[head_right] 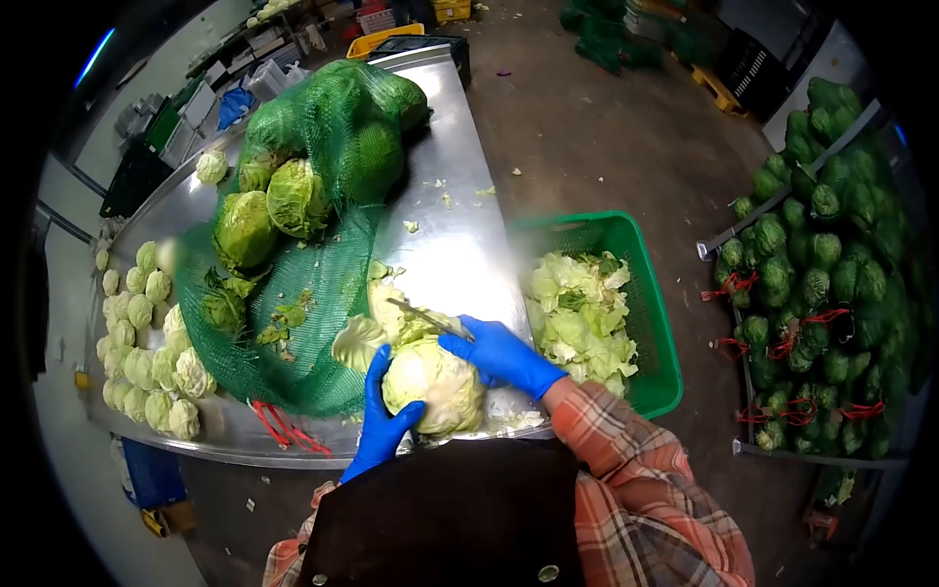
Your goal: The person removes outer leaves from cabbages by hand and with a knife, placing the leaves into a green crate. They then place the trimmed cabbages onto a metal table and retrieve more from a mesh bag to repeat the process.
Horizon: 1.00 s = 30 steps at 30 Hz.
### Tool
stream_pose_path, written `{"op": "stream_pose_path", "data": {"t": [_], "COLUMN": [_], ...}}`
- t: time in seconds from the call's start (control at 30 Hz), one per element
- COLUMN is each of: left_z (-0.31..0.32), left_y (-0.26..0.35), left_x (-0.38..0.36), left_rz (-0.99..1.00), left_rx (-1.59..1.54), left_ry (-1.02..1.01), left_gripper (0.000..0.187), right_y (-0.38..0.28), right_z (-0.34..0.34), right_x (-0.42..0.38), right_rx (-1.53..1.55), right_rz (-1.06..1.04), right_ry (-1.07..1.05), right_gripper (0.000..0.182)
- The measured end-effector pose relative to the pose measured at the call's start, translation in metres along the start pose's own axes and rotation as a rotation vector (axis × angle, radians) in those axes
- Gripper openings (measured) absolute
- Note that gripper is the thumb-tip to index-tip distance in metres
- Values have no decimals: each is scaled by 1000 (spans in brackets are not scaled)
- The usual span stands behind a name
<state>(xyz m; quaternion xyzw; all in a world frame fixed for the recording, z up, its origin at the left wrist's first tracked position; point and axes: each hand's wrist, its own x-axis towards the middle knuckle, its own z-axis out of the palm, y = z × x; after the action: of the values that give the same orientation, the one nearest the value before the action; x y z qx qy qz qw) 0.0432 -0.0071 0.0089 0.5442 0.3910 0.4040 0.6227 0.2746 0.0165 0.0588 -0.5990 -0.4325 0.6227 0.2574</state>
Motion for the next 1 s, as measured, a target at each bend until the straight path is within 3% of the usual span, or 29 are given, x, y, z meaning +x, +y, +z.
{"op": "stream_pose_path", "data": {"t": [0.07,0.1,0.13,0.17,0.23,0.33,0.37,0.47,0.6,0.73,0.87,0.9,0.93,1.0], "left_z": [15,17,18,21,21,18,15,22,40,41,48,46,44,38], "left_y": [15,20,5,-5,-4,-21,-23,-19,-10,1,-5,-9,-12,-22], "left_x": [18,22,27,34,42,39,38,40,45,48,57,59,64,65], "left_rz": [-31,-54,-48,-7,5,152,216,-92,75,36,76,216,135,-62], "left_rx": [88,456,587,455,296,387,613,379,353,652,686,867,705,385], "left_ry": [-77,-115,-109,-104,-104,-8,39,66,193,20,106,133,145,163], "left_gripper": [109,115,112,110,104,100,94,97,100,98,94,91,91,92], "right_y": [9,2,6,19,69,64,65,52,55,51,59,77,79,81], "right_z": [-12,-13,-18,-22,-39,-37,-38,-36,-11,0,-15,-24,-32,-29], "right_x": [25,26,33,48,89,70,63,25,-29,-36,-16,-5,2,-3], "right_rx": [-505,-556,-546,-535,-499,-79,86,335,208,8,291,359,418,348], "right_rz": [-400,-370,-345,-323,-343,34,52,-6,-104,-64,94,139,181,41], "right_ry": [124,146,217,287,352,222,142,272,315,198,310,334,354,292], "right_gripper": [56,52,51,50,50,53,55,58,63,59,54,55,56,57]}}
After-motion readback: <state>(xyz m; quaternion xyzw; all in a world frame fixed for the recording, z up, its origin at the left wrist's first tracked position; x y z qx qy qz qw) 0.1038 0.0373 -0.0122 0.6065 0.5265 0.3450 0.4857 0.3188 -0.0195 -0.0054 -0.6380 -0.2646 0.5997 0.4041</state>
